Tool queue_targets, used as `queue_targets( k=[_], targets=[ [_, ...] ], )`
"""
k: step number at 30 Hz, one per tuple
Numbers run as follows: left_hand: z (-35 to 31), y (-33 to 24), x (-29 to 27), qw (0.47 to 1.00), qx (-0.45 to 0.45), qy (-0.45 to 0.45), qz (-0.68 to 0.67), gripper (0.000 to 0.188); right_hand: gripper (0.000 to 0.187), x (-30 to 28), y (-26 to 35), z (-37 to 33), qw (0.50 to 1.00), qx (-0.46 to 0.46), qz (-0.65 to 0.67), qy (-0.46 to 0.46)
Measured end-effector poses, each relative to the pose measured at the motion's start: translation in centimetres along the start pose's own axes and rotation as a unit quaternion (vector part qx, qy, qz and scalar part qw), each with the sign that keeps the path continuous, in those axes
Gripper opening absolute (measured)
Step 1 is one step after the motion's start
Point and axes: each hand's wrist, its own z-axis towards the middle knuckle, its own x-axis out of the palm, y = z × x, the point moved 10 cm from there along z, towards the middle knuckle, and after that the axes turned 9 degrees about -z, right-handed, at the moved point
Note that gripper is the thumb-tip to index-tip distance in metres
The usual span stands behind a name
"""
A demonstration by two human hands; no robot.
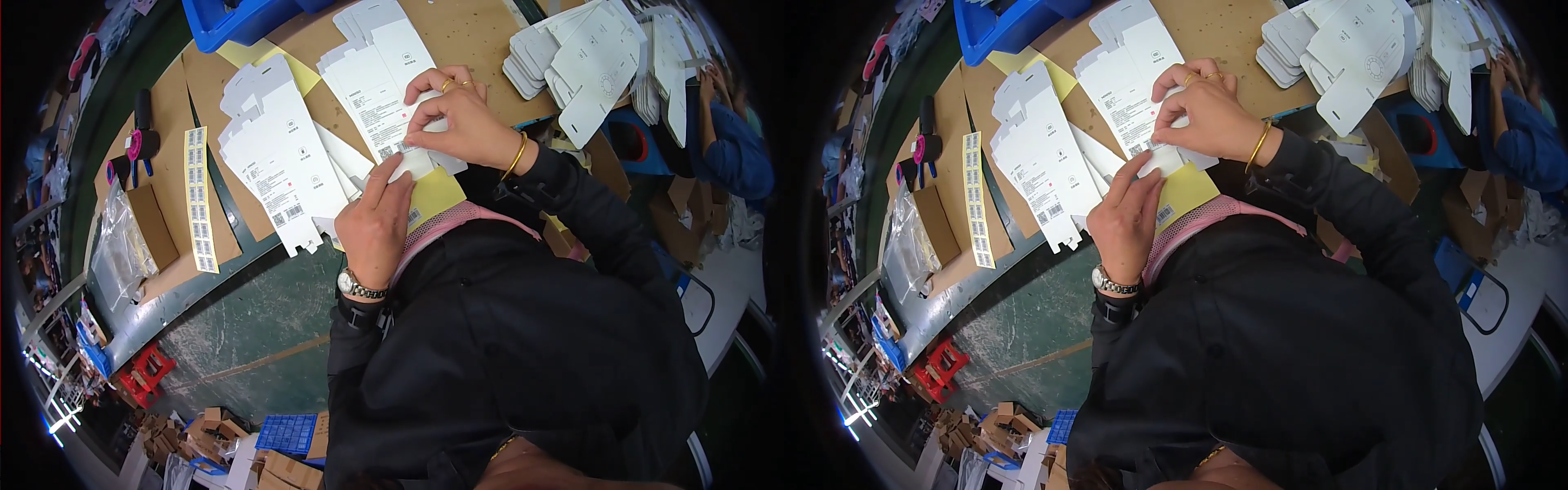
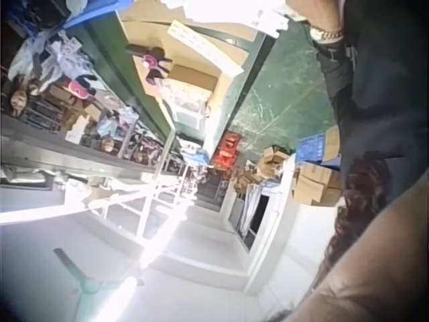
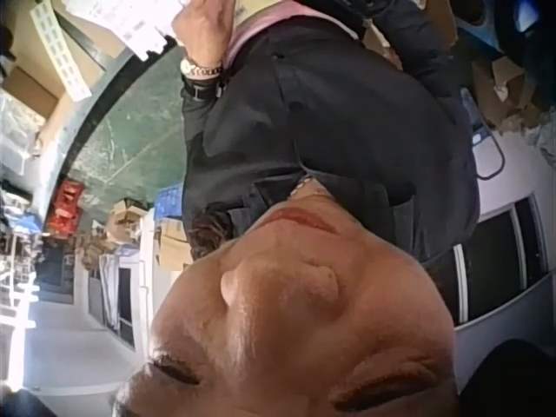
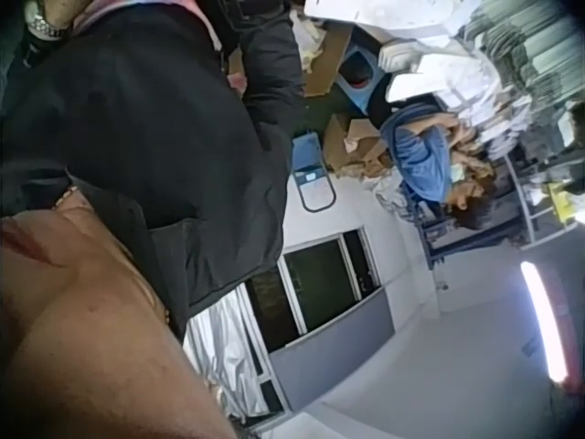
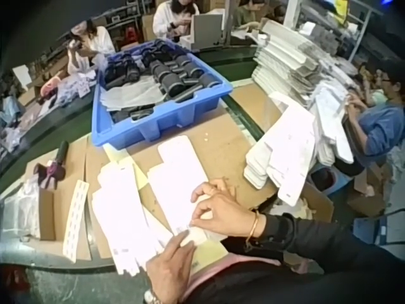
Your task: The person peels labels from a sheet and presses them onto cardboard boxes by hand. After applying labels to several boxes, the person gathers them into a stack and carries them across the room.
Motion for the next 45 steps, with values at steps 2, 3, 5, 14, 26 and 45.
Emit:
queue_targets(
  k=[2, 3, 5, 14, 26, 45],
  targets=[
    [0.0, 0.0, -0.1, 1.000, 0.000, -0.001, 0.003, 0.012, 0.014, -0.3, 0.4, -0.1, 1.000, -0.001, -0.019, -0.011],
    [0.1, -0.1, -0.1, 1.000, -0.001, 0.001, 0.003, 0.012, 0.016, -0.5, 0.6, -0.1, 0.999, -0.001, -0.029, -0.017],
    [0.1, -0.1, -0.1, 1.000, -0.002, 0.005, 0.003, 0.012, 0.015, -0.5, 0.9, -0.4, 0.999, 0.000, -0.041, -0.019],
    [-0.1, -0.2, 0.3, 1.000, -0.007, 0.017, 0.015, 0.013, 0.051, -0.1, -0.4, -0.4, 0.996, 0.050, -0.009, -0.072],
    [-1.6, 0.8, -1.1, 0.992, -0.104, -0.062, -0.037, 0.009, 0.043, -3.6, -2.4, -3.6, 0.985, 0.065, -0.003, -0.160],
    [-3.4, -5.2, -2.3, 0.983, 0.014, 0.086, -0.164, 0.013, 0.026, -5.6, 1.2, -5.1, 0.903, 0.102, 0.401, -0.117]
  ],
)
